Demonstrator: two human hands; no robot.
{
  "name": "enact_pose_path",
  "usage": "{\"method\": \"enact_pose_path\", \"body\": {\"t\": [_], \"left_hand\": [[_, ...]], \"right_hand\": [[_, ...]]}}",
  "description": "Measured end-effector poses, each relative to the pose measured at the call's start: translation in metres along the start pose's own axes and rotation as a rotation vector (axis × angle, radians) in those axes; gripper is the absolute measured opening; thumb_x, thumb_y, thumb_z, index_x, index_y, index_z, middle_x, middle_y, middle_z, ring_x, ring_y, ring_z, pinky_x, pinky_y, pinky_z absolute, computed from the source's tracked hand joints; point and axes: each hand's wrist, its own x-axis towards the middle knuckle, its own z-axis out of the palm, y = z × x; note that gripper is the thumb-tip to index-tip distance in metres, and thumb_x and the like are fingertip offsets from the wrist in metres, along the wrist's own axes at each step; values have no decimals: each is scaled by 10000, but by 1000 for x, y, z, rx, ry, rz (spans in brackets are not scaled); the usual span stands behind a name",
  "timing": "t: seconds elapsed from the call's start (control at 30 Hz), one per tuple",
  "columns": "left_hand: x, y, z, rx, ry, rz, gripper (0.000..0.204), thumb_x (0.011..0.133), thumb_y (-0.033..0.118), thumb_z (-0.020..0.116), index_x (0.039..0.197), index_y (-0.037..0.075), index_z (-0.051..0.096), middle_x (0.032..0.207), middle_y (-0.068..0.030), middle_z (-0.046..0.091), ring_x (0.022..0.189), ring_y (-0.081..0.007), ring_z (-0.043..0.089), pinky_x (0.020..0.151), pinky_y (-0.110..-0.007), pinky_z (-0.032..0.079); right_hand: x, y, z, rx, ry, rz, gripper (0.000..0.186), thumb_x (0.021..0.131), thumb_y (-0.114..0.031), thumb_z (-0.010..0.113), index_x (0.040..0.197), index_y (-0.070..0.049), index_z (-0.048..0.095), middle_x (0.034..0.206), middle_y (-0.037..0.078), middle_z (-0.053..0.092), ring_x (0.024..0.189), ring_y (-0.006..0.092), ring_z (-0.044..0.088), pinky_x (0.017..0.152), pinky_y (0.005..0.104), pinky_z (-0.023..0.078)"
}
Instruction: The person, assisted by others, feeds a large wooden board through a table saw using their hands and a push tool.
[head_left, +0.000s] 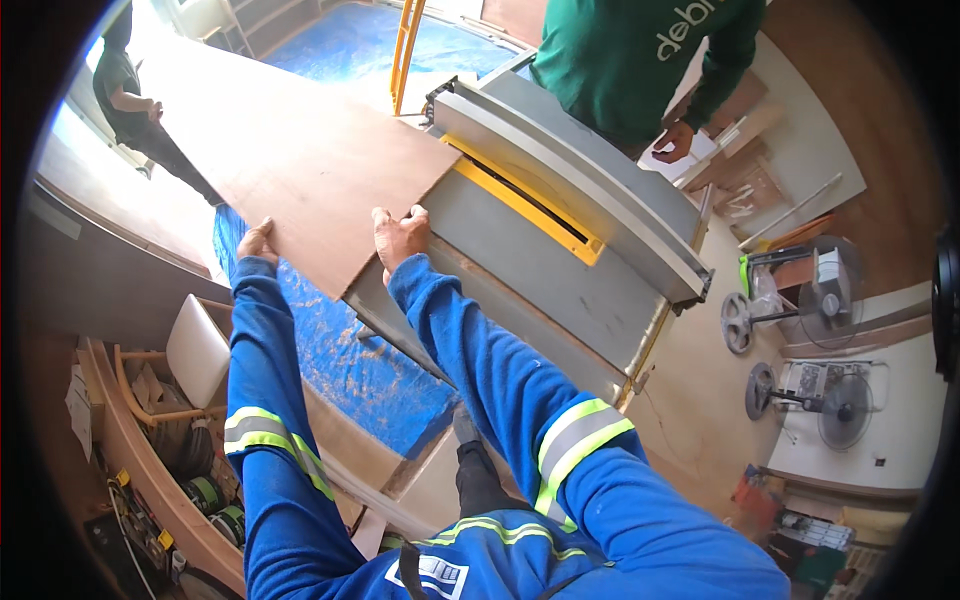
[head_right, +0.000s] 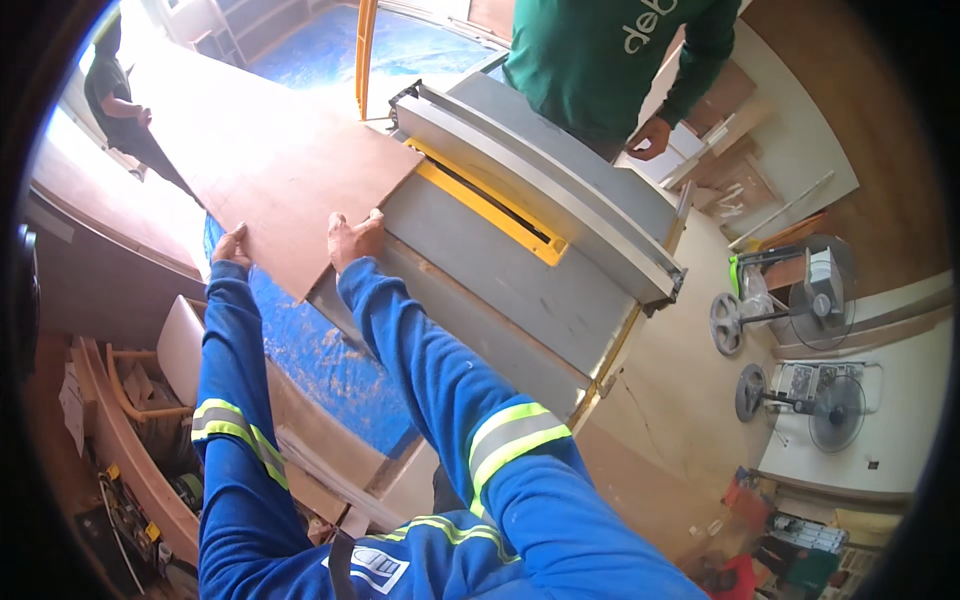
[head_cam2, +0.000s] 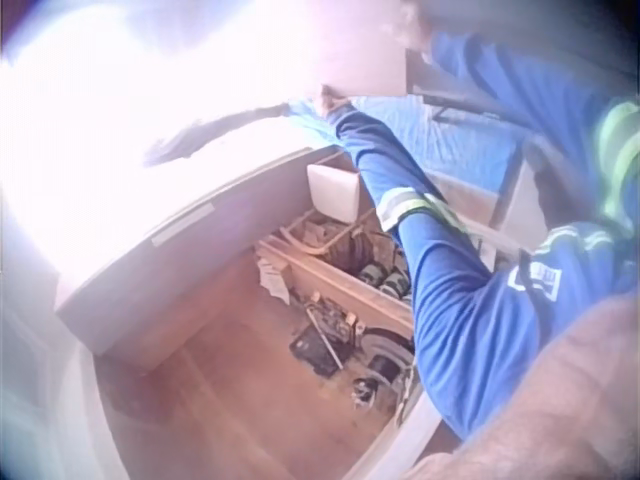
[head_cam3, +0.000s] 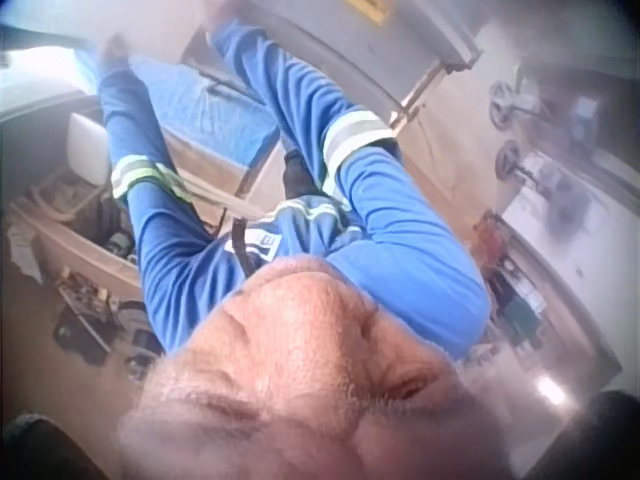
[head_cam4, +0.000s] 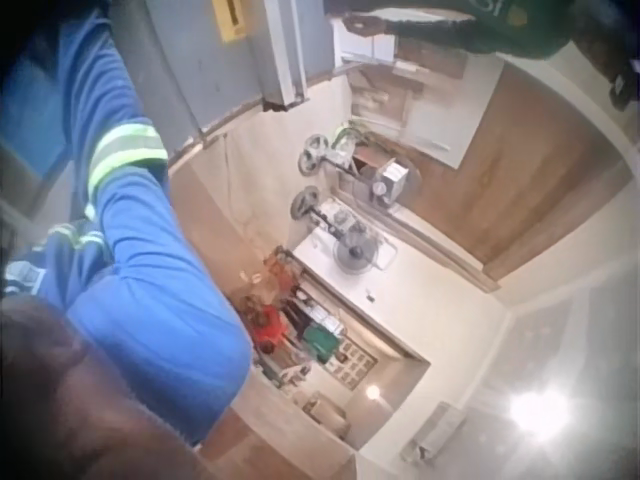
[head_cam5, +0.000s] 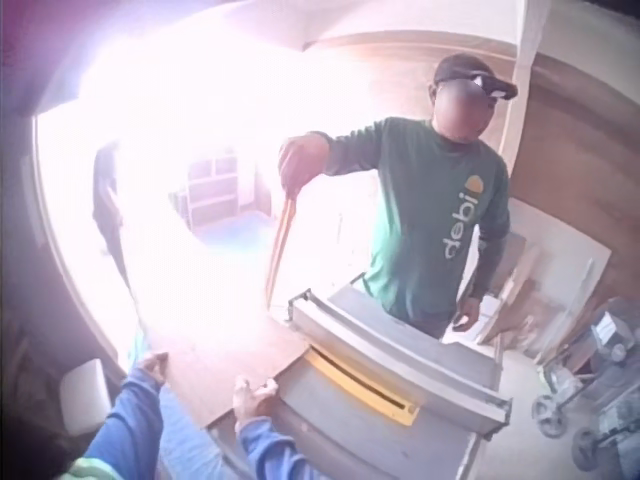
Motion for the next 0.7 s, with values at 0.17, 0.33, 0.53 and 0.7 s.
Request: {"method": "enact_pose_path", "body": {"t": [0.17, 0.33, 0.53, 0.7], "left_hand": [[-71, 31, -106, -41, -125, 29, 374, 961, 146, 578, 1271, -42, 490, 1222, -178, 609, 1082, -292, 616, 973, -416, 512], [-215, 22, -138, -5, -101, 55, 377, 953, 149, 586, 1277, -20, 493, 1168, -142, 628, 1028, -257, 640, 886, -391, 555], [-384, -45, -86, -39, -200, 62, 353, 929, 81, 590, 1256, -25, 511, 1163, -131, 629, 1051, -253, 630, 921, -374, 532], [-511, -142, -93, -87, -180, 49, 309, 906, -4, 590, 1208, -22, 529, 1163, -137, 629, 1072, -250, 620, 961, -373, 510]], "right_hand": [[-49, 0, -39, -9, -244, 213, 597, 823, -337, 724, 1193, 77, 506, 1000, 134, 608, 899, 179, 573, 704, 353, 508], [-162, 9, -134, 196, -316, 253, 506, 891, -284, 700, 1238, 9, 475, 1101, 104, 599, 984, 170, 596, 787, 341, 533], [-209, 18, -265, 431, -451, 664, 454, 918, -253, 675, 1269, -27, 497, 1193, 125, 601, 1050, 242, 620, 882, 416, 537], [-266, 14, -400, 587, -420, 661, 378, 931, -194, 652, 1262, -55, 537, 1201, 90, 628, 1059, 254, 633, 918, 427, 535]]}}
